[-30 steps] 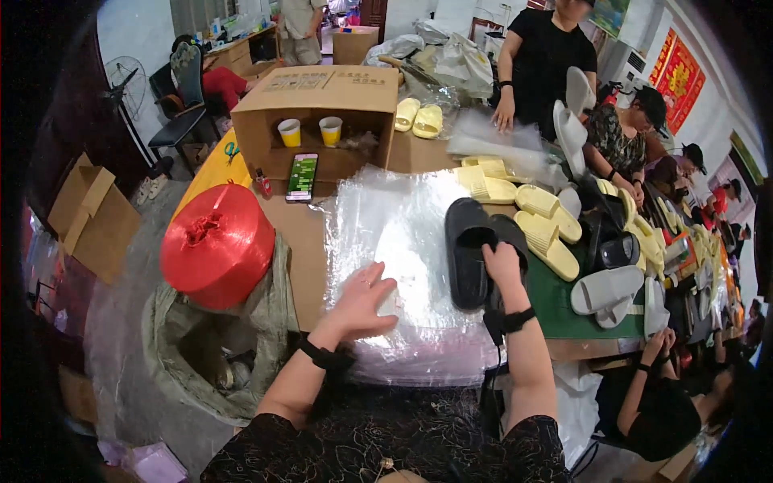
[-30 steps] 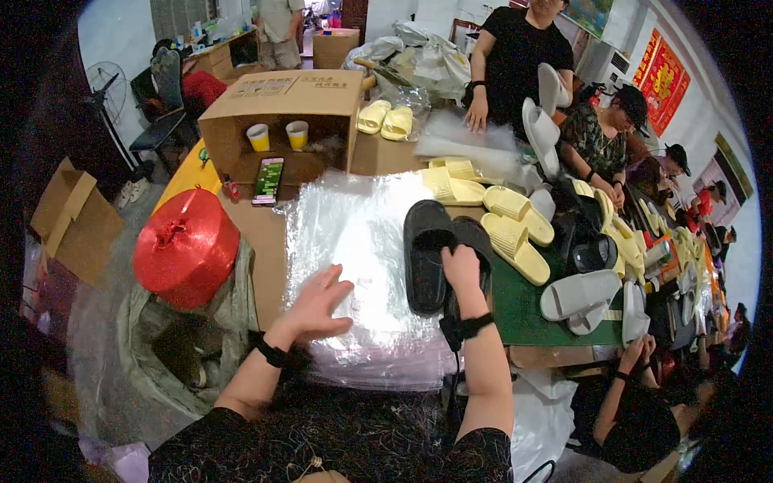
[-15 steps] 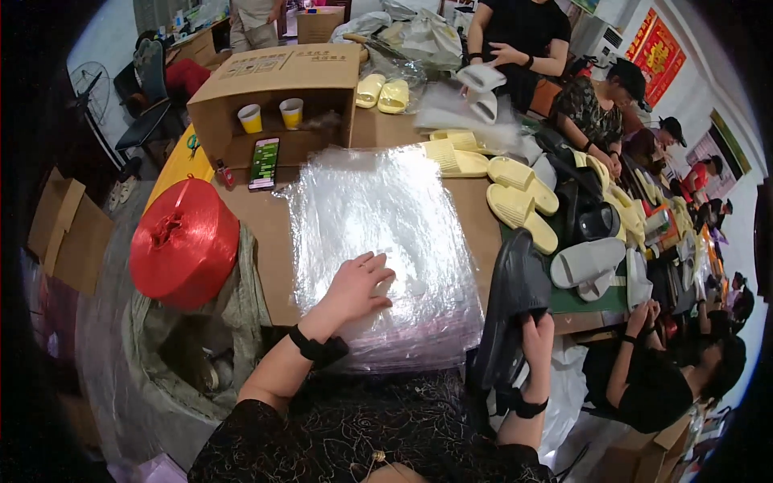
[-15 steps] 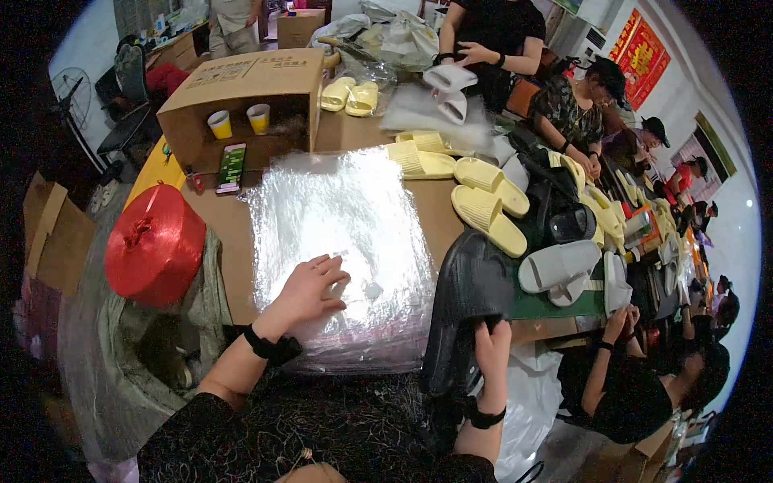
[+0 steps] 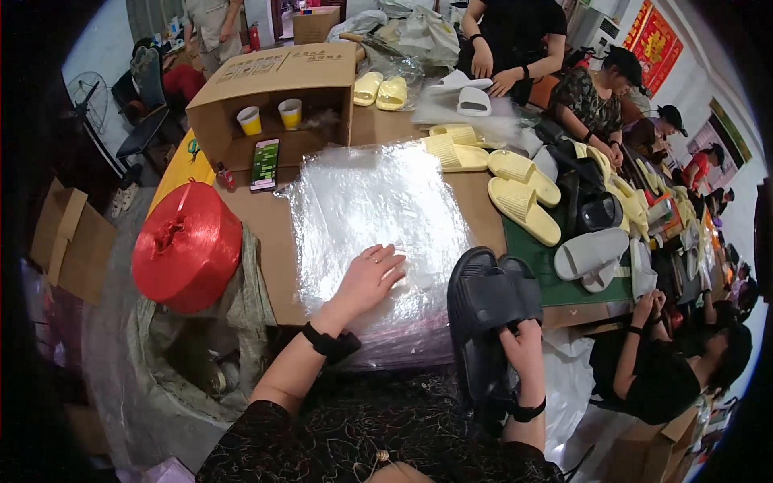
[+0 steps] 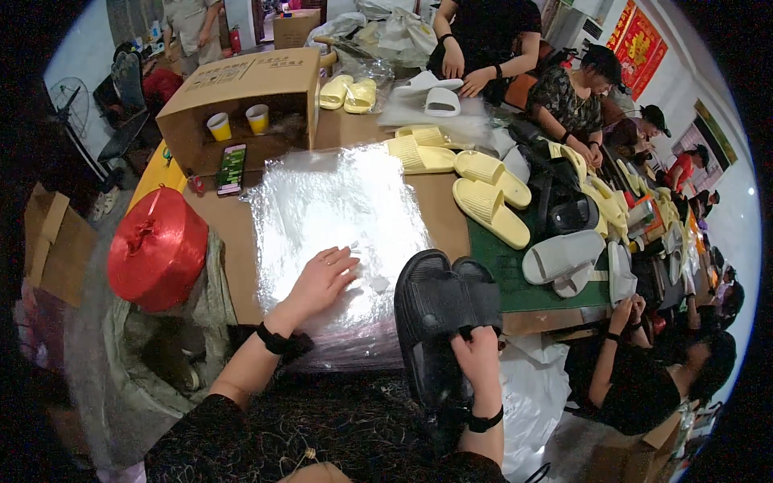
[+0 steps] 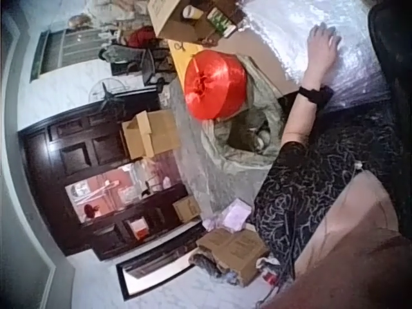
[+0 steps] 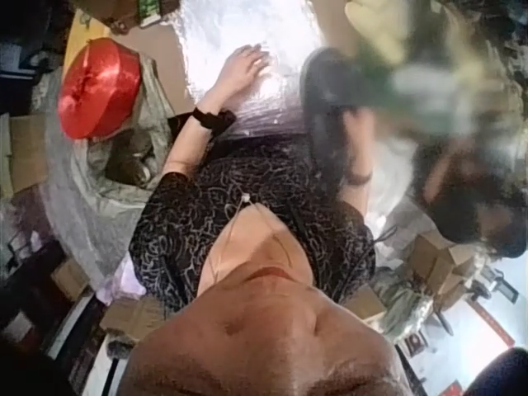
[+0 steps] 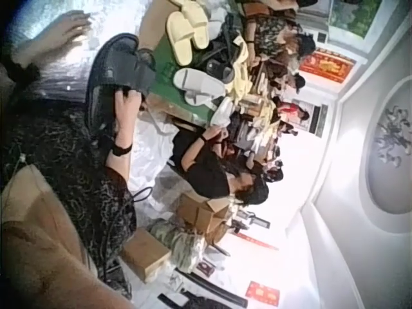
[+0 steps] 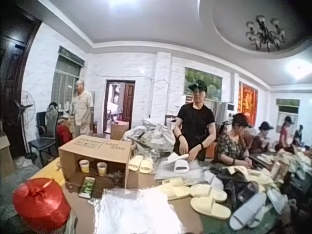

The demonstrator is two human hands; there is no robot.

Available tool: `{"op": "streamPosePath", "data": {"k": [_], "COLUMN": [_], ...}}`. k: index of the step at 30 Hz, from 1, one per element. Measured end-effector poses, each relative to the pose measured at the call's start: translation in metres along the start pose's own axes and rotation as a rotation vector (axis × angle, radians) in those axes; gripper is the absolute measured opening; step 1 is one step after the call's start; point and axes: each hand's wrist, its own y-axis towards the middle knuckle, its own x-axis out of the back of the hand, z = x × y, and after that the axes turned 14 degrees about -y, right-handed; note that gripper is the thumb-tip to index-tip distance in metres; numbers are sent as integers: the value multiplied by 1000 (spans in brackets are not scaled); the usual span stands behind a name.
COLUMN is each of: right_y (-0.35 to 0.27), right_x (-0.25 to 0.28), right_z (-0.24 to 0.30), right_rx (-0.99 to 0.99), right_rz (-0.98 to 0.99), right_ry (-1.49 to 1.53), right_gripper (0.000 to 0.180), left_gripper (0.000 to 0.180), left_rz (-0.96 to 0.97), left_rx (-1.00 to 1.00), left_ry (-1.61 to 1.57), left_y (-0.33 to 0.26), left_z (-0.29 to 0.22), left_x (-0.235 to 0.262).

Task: Inspecting and preparing manufactured plastic foam slides for packaging inside a factory work space.

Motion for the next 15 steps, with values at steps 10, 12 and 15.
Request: {"op": "streamPosePath", "data": {"k": [10, 12, 15], "right_y": [2, 1, 4], "right_x": [3, 8, 18], "right_z": [8, 11, 32], "right_rx": [24, 38, 117], "right_rz": [-20, 7, 38], "right_ry": [-8, -17, 33], "right_gripper": [32, 26, 19], "left_gripper": [33, 30, 29], "left_rz": [-69, -150, -147], "left_rx": [50, 115, 166], "left_ry": [-81, -190, -265], "left_y": [-2, 2, 6], "left_z": [3, -2, -3], "left_x": [-3, -2, 0]}}
